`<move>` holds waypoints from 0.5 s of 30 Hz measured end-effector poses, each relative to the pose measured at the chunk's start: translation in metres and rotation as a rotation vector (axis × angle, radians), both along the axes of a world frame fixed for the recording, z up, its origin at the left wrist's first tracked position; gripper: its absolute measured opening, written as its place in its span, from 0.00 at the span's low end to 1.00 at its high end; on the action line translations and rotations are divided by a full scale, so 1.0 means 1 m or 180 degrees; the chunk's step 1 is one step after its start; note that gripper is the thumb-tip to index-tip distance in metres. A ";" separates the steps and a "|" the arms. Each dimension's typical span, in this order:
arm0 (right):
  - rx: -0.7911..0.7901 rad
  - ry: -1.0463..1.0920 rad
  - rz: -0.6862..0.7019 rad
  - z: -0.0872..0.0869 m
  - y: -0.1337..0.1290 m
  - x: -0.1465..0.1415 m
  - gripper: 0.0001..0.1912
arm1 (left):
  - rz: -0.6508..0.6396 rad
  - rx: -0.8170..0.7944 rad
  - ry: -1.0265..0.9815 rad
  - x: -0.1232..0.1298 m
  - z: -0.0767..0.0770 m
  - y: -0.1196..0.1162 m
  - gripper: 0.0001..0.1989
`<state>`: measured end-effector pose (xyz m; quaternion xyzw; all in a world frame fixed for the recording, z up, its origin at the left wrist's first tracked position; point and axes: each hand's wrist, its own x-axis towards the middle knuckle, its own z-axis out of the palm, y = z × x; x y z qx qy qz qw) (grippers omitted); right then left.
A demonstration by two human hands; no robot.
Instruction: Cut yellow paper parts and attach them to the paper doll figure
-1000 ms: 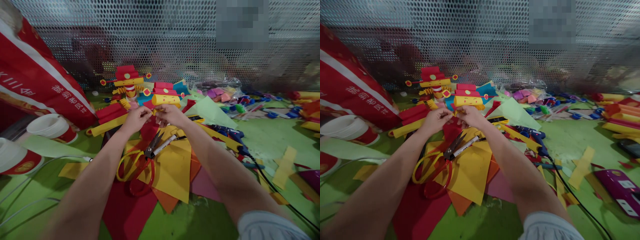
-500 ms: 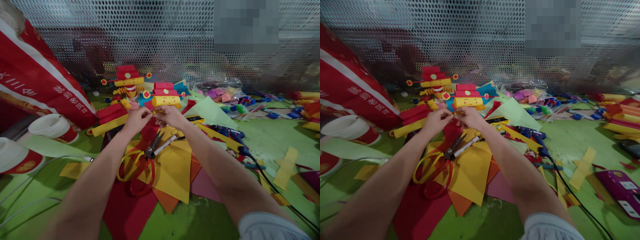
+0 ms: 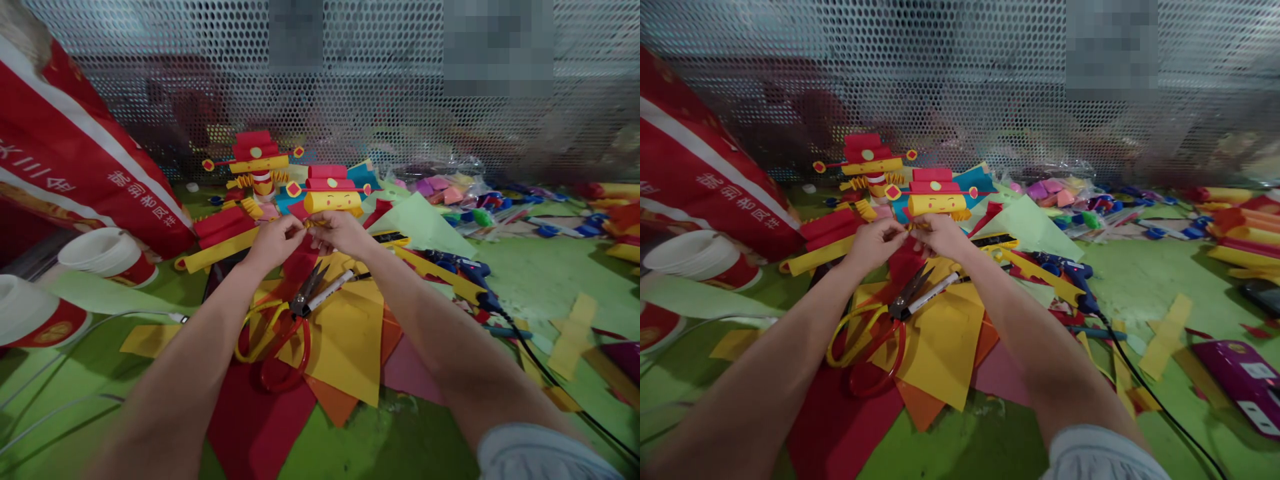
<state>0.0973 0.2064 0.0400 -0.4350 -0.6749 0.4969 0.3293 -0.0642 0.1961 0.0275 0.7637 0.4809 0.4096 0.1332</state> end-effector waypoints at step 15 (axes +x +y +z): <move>0.0557 -0.0486 -0.0199 -0.003 0.000 -0.001 0.11 | -0.0238 -0.0201 -0.0365 0.000 -0.004 0.002 0.05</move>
